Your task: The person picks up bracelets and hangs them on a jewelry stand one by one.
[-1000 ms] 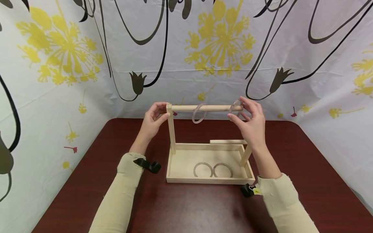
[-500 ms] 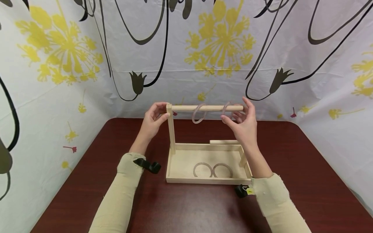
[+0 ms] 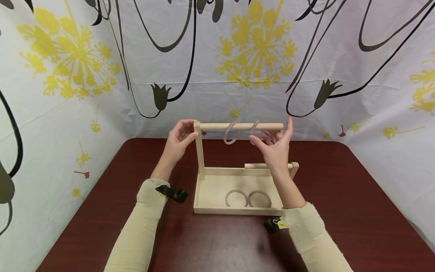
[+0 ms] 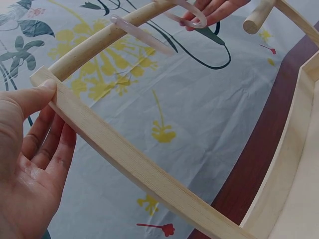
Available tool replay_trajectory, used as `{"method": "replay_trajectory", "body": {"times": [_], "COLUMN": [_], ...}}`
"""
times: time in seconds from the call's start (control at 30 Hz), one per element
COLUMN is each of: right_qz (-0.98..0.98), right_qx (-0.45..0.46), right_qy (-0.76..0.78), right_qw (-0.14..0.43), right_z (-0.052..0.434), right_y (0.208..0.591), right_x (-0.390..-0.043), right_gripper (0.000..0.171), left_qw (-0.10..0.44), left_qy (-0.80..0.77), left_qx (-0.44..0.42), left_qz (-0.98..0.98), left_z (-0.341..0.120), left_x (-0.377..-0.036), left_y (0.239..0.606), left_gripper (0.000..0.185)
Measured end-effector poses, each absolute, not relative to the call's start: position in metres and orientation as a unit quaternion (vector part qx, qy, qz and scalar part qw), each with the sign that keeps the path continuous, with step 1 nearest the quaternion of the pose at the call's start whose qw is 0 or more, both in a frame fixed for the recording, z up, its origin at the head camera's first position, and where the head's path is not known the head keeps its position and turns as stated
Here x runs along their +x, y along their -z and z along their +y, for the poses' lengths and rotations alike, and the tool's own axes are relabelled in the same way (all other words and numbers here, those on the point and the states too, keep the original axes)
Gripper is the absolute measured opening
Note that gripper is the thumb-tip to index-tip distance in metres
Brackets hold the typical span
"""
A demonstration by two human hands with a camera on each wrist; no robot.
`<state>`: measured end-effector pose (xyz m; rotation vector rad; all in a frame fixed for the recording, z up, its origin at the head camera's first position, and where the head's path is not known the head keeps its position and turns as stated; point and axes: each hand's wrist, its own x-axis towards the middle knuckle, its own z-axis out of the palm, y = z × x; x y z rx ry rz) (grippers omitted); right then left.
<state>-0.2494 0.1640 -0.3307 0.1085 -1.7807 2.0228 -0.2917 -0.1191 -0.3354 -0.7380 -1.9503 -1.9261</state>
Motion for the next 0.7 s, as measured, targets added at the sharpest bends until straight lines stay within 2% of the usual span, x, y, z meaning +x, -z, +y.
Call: {"method": "replay_trajectory", "body": {"times": [0.7], "right_qz": [-0.708], "right_qx": [0.033], "right_qy": [-0.679], "right_qw": [0.189], "right_z": [0.189], "right_y": [0.328], "right_x": [-0.239], "right_gripper": [0.099], "left_qw": [0.150], "left_qy": [0.666], "left_qx": [-0.259], "left_qz": [-0.683], "left_z": [-0.120], "left_x": [-0.291], "left_y": [0.336], "left_gripper": [0.035]}}
